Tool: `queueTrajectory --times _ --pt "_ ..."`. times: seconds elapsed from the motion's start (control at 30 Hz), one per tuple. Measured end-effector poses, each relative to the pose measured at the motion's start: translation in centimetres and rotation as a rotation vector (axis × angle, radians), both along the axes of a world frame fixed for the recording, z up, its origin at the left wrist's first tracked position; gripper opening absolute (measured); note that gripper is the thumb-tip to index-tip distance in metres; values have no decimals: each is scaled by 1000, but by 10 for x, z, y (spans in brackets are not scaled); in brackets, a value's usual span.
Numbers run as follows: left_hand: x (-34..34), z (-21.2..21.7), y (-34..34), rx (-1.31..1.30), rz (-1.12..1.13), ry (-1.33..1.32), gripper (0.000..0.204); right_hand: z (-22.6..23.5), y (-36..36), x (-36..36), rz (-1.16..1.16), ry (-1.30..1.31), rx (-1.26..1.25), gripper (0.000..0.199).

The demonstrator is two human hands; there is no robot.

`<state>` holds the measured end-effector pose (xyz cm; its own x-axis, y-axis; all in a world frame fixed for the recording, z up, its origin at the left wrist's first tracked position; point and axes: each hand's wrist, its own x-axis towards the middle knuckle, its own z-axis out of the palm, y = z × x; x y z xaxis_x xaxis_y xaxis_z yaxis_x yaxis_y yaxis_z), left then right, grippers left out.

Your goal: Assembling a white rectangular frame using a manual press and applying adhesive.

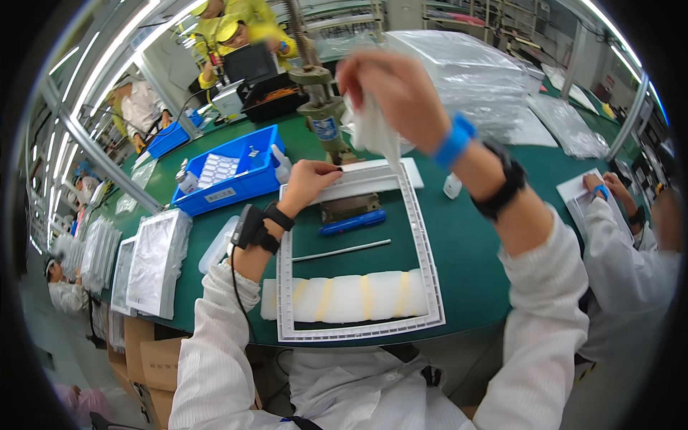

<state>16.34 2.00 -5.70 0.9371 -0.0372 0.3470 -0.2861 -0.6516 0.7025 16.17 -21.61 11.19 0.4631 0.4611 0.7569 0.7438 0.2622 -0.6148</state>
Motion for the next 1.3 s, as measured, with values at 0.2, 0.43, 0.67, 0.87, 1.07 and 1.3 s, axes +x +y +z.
queueTrajectory --times 0.2,0.43,0.67,0.87,1.07,1.3 --pt "2 -5 4 -66 16 -17 26 34 67 136 31 326 290 25" --pt "-2 -9 -8 -59 -6 12 24 -8 63 190 -118 649 42 39" --pt "-8 -1 1 -20 -11 -15 26 -62 -14 89 -686 21 -235 33" --pt "-6 0 3 -30 -15 16 29 -100 -76 -75 -642 185 -1098 40" --pt "-6 12 17 -39 -87 87 31 -129 -90 -115 -598 236 -1190 40" --pt "-30 30 63 428 -180 168 32 -130 -91 -108 -590 233 -1033 35"
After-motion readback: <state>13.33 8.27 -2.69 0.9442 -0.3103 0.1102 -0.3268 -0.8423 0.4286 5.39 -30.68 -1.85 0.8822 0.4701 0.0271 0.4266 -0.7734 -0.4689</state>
